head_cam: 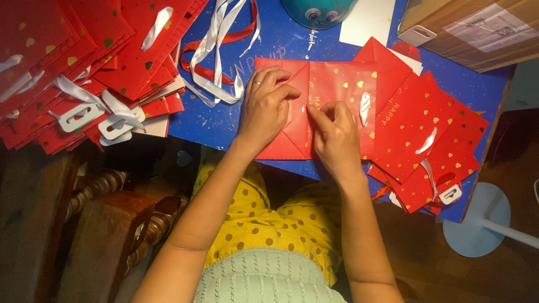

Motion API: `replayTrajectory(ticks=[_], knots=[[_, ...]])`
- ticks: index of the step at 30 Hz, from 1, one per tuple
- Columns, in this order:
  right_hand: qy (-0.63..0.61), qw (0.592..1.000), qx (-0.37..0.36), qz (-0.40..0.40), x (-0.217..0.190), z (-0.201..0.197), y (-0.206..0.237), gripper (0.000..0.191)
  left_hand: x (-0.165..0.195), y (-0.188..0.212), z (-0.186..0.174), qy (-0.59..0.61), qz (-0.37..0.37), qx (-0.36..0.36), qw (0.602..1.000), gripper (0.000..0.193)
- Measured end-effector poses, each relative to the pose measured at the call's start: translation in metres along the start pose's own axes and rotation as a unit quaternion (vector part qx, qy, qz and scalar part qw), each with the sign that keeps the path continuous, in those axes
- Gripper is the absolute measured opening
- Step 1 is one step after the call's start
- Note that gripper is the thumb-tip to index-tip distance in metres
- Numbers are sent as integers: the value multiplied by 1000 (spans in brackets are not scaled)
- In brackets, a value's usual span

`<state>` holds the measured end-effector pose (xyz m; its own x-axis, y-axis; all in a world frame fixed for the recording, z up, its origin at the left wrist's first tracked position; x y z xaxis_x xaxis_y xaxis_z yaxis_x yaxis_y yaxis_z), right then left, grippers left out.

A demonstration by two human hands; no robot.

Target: The person assembles red Valentine's Day gift bags by inserting white ribbons through the handles and tying them into bows. They then fold and seal the bottom of each bag to create a flat base, stacking the finished bags on the table.

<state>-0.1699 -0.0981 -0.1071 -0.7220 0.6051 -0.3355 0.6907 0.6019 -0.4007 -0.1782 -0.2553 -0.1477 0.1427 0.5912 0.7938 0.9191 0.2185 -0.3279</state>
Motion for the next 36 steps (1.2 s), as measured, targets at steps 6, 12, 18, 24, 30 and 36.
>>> replayTrajectory(ticks=[6, 12, 18, 24, 30, 36], knots=[[-21, 999, 9, 47, 12, 0, 21, 15, 0, -1, 0, 2, -2, -4, 1000, 24], [115, 980, 49, 156, 52, -41, 47, 30, 1, 1, -1, -10, 14, 6, 1000, 25], [78, 969, 40, 233, 71, -40, 60, 44, 4, 4, -1, -14, 22, 4, 1000, 24], [-16, 956, 114, 268, 71, -43, 73, 24, 9, 6, -3, 11, 33, -1, 999, 18], [-216, 904, 197, 310, 65, -29, 88, 22, 20, 14, -17, 72, 34, 14, 997, 21], [-345, 843, 313, 270, 76, -41, 108, 23, 49, 22, -29, 68, 149, 23, 986, 18]])
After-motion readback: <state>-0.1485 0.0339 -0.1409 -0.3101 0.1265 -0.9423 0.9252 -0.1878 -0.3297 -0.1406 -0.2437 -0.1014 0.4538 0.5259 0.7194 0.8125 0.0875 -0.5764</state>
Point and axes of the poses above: each hand's wrist, its own y-axis away from the middle knuckle, its own z-axis out of the palm, x = y × z, the point moved 7 cm from there along -y, towards the middle knuckle, and after that the axes turned 12 degrees about -z, right-handed, at the moved point
